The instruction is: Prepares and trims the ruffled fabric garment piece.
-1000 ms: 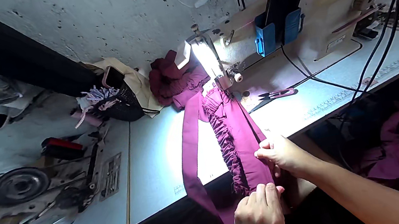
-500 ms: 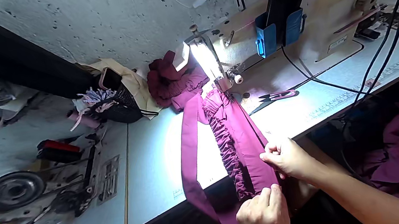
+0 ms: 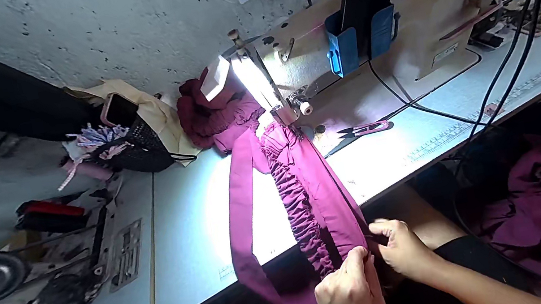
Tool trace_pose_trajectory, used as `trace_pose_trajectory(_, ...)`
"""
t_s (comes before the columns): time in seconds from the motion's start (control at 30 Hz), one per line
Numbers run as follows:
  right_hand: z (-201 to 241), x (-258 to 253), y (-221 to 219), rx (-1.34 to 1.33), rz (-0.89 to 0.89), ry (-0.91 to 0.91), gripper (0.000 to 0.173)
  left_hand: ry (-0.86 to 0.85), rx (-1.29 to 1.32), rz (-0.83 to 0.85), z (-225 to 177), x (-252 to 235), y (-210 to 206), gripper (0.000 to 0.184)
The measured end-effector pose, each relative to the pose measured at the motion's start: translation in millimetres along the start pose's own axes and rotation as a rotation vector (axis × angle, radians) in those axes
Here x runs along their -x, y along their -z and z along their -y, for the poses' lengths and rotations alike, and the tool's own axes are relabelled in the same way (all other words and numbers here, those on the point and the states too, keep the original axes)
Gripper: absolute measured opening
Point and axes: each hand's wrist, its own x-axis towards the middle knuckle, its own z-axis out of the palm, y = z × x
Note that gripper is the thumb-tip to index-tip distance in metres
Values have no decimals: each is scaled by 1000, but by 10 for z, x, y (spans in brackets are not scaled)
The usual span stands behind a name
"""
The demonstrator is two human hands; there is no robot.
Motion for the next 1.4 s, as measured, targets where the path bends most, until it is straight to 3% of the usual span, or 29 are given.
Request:
trace_pose_trajectory(0.1,65,184,-57,-250,126,-55,11,155,137,54,-17,45,-32,18)
trace_pose_trajectory(0.2,134,287,-19,-324,147,-44,13,188,190,53,-45,26,-11,18)
trace_pose_trajectory(0.4,75,302,-12,-241,168,-18,14,203,28,62,-56,79,-137,18)
trace_pose_trajectory(0.6,48,366,-59,-137,143,20,17,266,47,84,-67,92,-170,19)
trace_pose_trajectory(0.77,-100,555,-107,56,95,173,32,326,80,119,-86,97,-212,20)
trace_pose_trajectory(0.93,-79,574,72,95,184,444,29,283,-24,89,-148,56,-145,13)
trace_pose_trajectory(1.03,152,254,343,189,116,519,24,259,-7,75,-131,17,-26,15)
trace_pose_trajectory(1.17,519,-596,578,398,-41,548,23,240,36,99,-139,-63,211,14)
trace_pose_trajectory(1.3,604,-1531,523,664,148,621,35,253,114,132,-177,-214,488,12)
trace_pose_trajectory(1.4,636,-1917,430,731,166,718,26,285,180,134,-165,-292,648,12)
